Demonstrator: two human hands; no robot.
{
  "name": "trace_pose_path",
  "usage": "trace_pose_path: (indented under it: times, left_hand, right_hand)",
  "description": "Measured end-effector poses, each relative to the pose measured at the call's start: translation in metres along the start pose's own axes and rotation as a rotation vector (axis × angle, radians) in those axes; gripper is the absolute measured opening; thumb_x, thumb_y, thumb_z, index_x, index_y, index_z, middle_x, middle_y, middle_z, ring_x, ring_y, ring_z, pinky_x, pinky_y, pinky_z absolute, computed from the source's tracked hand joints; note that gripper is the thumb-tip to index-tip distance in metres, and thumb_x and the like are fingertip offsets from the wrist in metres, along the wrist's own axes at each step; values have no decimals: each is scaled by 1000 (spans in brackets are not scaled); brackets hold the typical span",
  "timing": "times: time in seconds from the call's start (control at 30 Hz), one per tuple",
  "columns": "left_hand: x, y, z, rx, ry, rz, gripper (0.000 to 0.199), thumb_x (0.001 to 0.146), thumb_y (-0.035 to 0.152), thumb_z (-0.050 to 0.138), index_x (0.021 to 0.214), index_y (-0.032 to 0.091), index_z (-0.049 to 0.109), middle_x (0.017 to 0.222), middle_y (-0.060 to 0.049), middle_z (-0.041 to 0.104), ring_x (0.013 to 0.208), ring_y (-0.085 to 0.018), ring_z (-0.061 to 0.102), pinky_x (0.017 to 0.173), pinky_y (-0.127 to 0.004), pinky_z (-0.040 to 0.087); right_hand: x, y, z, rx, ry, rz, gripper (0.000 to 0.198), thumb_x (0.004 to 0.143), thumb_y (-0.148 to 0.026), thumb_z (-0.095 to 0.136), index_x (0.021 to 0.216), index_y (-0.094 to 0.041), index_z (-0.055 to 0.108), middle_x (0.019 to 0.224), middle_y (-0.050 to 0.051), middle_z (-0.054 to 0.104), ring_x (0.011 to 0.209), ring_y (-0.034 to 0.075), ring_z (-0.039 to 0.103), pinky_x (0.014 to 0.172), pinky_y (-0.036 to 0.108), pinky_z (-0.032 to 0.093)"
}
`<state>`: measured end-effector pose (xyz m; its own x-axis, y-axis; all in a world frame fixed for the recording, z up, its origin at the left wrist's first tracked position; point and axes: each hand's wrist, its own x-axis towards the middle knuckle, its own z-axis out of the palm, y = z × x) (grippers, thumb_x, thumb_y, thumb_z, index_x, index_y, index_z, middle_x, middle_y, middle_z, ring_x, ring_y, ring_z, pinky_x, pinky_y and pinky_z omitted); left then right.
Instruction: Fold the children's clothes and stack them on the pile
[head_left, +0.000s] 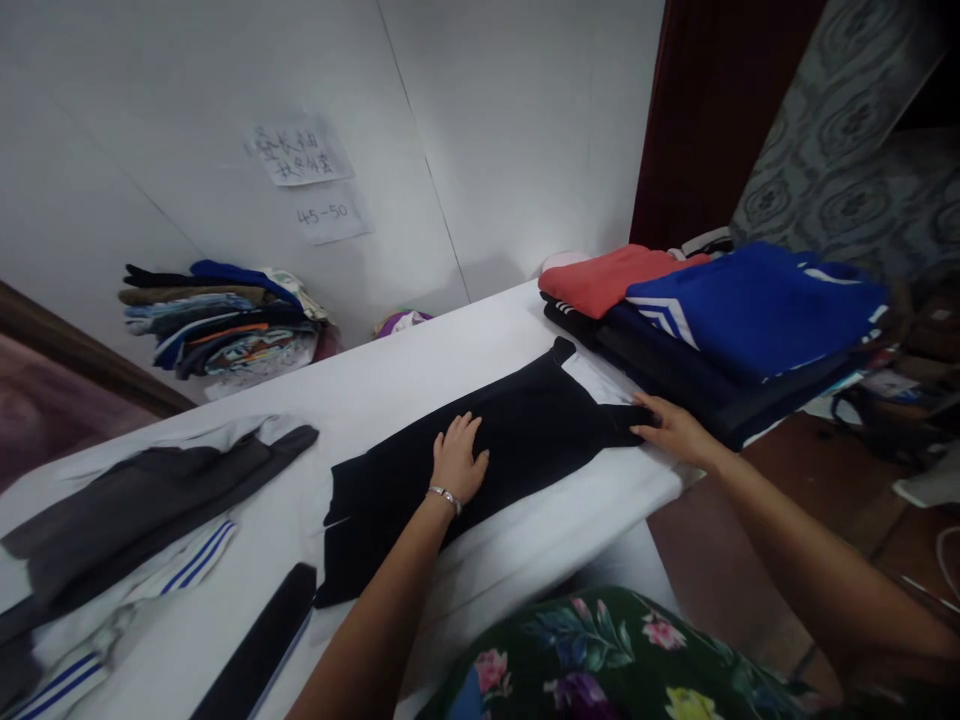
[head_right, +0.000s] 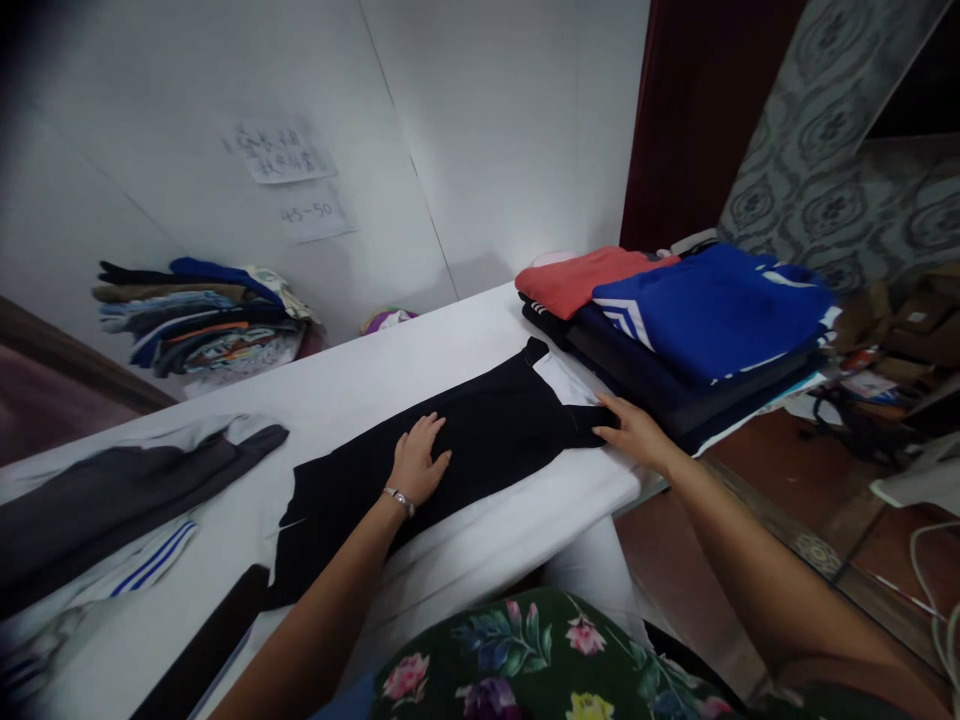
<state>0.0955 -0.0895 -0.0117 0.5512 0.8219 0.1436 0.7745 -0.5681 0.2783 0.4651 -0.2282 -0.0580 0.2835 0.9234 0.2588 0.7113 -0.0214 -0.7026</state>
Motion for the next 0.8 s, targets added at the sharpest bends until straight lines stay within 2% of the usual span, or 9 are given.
trace_pose_path:
  times: [0.07,0.17,0.3,0.37,0.47,0.6,0.67,0.8]
  left_hand:
    - [-1,12,-4,35,28,76,55,83,26,53,137,22,41,149,-9,36,140,-25,25,113,-55,19]
    - [-1,23,-4,78,15,183,57,83,37,58,136,23,43,149,-9,36,140,-27,25,113,-56,14]
    - [3,17,3,94,-44,133,46,85,34,56,130,25,49,145,-7,42,136,-26,34,111,-56,20]
    - [4,12,6,82,-51,115,41,86,32,55,127,25,51,144,-6,44,135,-24,36,111,-55,23]
    - [3,8,9,63,-28,116,41,86,32,54,126,24,50,143,-6,45,135,-23,35,111,-54,23]
    - [-1,10,13,58,2,125,43,87,32,53,129,24,49,145,-7,43,136,-25,34,111,-55,21]
    - [-2,12,14,59,8,125,43,87,32,52,129,24,49,145,-7,43,136,-25,33,112,-56,20]
    - [-4,14,15,65,6,120,45,87,33,52,130,24,48,146,-7,42,137,-26,32,113,-55,17]
  right_hand:
    - [8,-7,0,-61,-31,-16,56,74,-33,63,128,-22,56,114,8,62,104,27,60,92,41,49]
    - [12,-16,0,-146,-36,-71,37,77,-24,55,114,-22,64,100,7,63,92,23,61,83,36,51]
    - [6,-20,3,-286,26,-146,25,82,-18,46,96,-22,67,93,6,61,88,20,59,77,32,49]
    - [3,-18,3,-312,0,-149,24,83,-20,45,94,-22,66,92,6,61,85,19,59,75,31,49]
    - [3,-14,1,-303,-65,-121,28,81,-18,45,97,-22,67,94,6,62,86,19,61,79,32,50]
    - [11,-22,-2,-234,-70,-91,46,73,-14,47,115,-21,64,121,8,60,113,24,56,100,38,43]
    - [17,-36,0,-177,-18,-114,51,76,-19,49,125,-21,59,135,8,52,126,25,47,108,40,37]
    - [33,-83,19,-158,27,-259,51,87,-40,48,135,-23,50,143,8,45,133,28,37,111,48,30]
